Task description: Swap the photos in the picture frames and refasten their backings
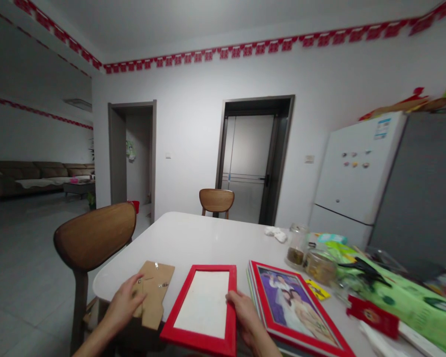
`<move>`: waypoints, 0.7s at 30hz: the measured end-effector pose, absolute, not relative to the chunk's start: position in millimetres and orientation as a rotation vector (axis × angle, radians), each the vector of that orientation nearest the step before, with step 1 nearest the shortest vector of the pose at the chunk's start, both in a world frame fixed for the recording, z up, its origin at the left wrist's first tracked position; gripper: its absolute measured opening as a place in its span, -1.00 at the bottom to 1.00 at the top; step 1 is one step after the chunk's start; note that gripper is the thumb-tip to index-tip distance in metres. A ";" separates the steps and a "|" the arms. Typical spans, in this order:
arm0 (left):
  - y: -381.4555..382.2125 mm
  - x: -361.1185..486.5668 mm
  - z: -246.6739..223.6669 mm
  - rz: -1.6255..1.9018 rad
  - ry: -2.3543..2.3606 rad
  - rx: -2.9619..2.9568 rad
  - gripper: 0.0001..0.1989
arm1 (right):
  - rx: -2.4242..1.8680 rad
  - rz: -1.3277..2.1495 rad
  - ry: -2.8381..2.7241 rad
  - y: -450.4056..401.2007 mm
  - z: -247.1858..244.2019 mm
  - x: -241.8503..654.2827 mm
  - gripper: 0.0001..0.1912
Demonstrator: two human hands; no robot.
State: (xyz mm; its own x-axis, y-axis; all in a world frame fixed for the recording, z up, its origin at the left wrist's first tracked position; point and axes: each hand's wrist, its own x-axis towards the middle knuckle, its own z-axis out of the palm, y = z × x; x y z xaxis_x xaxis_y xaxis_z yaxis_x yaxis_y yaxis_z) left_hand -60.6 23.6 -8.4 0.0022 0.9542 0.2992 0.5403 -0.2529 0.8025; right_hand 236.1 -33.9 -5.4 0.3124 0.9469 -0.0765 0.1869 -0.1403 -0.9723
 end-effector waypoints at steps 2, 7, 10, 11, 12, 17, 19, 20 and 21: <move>0.4 -27.0 -1.0 1.126 1.325 1.971 -0.54 | -1.518 1.125 -0.973 -39.6 5.8 230.1 -0.72; -42.8 45.1 10.6 0.880 0.953 2.131 -0.39 | -1.260 1.229 -0.769 -45.9 25.2 219.3 -0.92; -48.2 60.4 14.5 0.927 0.915 2.253 -0.45 | -1.134 1.243 -0.714 -46.8 28.1 216.6 -0.92; -47.8 61.2 16.1 0.972 0.901 2.302 -0.48 | -1.141 1.244 -0.725 -46.9 27.7 216.5 -0.90; -46.7 60.3 17.9 1.019 0.892 2.346 -0.50 | -1.168 1.235 -0.744 -46.7 26.6 217.0 -0.87; -32.9 35.7 25.0 1.301 1.071 2.231 -0.55 | -1.440 1.003 -0.983 -40.1 11.9 230.3 -0.79; -26.0 18.5 23.5 1.405 1.205 2.030 -0.57 | -1.592 0.837 -1.145 -36.2 4.6 238.8 -0.72; -23.2 9.2 21.1 1.424 1.271 1.928 -0.58 | -1.675 0.735 -1.216 -34.5 1.4 242.6 -0.69; -21.0 -0.1 17.4 1.418 1.329 1.835 -0.58 | -1.760 0.628 -1.275 -33.2 -1.4 245.8 -0.67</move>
State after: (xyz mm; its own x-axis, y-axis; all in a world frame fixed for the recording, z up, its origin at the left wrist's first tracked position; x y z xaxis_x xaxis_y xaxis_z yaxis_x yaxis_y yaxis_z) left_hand -0.1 -21.0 17.4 -0.0004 0.8855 0.4646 0.4067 -0.4243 0.8091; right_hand 245.8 -33.2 -1.4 0.3537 0.9319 0.0807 0.5041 -0.1172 -0.8557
